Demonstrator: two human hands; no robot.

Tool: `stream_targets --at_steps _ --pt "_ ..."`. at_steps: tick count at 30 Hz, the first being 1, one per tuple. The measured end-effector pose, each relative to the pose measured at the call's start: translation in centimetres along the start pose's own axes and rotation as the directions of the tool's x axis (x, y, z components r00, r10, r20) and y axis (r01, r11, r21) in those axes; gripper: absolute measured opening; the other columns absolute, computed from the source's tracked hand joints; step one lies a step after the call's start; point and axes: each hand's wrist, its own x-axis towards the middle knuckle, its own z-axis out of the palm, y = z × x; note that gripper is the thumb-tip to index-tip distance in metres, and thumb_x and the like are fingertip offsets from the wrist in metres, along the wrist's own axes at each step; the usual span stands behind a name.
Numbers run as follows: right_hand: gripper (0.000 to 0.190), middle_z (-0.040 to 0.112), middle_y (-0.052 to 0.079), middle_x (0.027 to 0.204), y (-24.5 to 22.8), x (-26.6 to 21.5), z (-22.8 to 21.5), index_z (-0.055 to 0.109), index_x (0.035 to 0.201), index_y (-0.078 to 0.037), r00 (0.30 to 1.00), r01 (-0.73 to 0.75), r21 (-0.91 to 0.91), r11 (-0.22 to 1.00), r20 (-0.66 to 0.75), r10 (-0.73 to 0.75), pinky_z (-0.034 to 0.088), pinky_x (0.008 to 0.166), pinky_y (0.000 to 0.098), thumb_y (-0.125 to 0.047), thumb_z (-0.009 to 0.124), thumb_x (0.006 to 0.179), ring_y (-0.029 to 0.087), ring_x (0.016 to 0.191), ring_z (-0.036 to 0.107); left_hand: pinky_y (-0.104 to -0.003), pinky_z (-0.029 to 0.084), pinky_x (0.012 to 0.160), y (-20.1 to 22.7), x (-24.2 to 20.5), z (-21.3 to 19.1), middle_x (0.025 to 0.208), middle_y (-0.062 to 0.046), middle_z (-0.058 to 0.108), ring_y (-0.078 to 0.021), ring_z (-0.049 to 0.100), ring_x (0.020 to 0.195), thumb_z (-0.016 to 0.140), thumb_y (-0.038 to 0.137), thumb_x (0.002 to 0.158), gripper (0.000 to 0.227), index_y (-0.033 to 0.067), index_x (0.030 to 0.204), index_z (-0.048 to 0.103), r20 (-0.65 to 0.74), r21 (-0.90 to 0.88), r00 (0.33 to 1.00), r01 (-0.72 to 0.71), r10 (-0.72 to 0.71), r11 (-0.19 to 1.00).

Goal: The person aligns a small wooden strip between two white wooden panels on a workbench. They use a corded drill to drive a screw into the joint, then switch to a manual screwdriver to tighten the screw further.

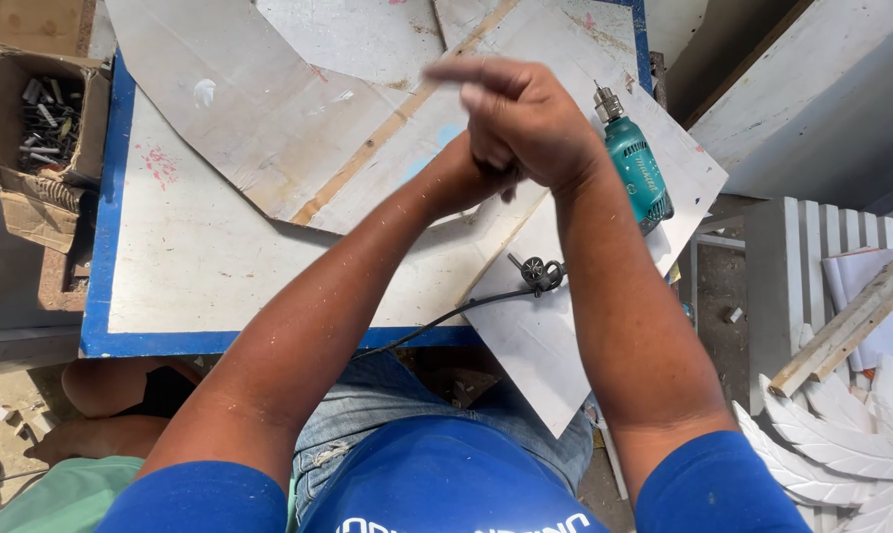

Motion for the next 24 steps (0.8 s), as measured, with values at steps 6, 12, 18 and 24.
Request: stream_targets --at_steps 6,12,18,24 --pt "0.026 0.046 -0.003 0.059 1.9 1.7 5.2 0.065 0.117 -0.013 0.574 -0.038 -0.398 0.917 -0.760 -0.306 0.043 0.048 0.0257 -0.016 0.041 0.108 0.007 0.051 0.045 -0.040 0.018 0.050 -5.2 0.5 4.5 0.058 0.007 0.032 -0.0183 0.020 0.073 0.059 0.013 0.085 0.034 0.0143 0.061 0.035 -0.608 0.187 0.792 0.214 -0.058 0.959" --pt "0.031 0.052 0.003 0.062 -2.2 0.3 2.3 0.064 0.135 -0.004 0.999 -0.036 -0.257 0.966 -0.010 0.035 0.047 0.061 0.0236 -0.012 0.047 0.110 0.010 0.059 0.052 -0.029 0.050 0.066 0.0 -1.1 -1.8 0.067 -0.008 0.066 -0.0151 0.062 0.068 0.060 0.005 0.088 0.017 0.0076 0.071 0.062 0.202 -0.130 0.979 0.028 -0.001 0.991" --pt "0.028 0.044 -0.003 0.057 2.1 1.7 4.6 0.066 0.124 -0.009 0.488 0.019 -0.261 0.965 -0.840 -0.237 0.042 0.039 0.0250 -0.011 0.043 0.107 0.008 0.046 0.044 -0.048 0.038 0.051 -2.5 1.1 1.4 0.061 -0.013 0.064 -0.0330 0.048 0.056 0.054 0.027 0.084 0.029 0.0100 0.061 0.048 -0.410 0.354 0.899 0.312 -0.153 0.882" --pt "0.026 0.040 -0.003 0.058 0.5 -0.1 4.7 0.064 0.122 -0.004 0.688 0.052 -0.131 0.990 -0.713 -0.130 0.039 0.044 0.0228 -0.008 0.041 0.108 0.007 0.050 0.038 -0.031 0.022 0.052 -6.4 0.6 3.8 0.060 0.010 0.031 -0.0113 0.028 0.061 0.055 -0.001 0.075 0.031 0.0127 0.055 0.036 -0.399 -0.013 0.917 0.006 -0.011 1.000"
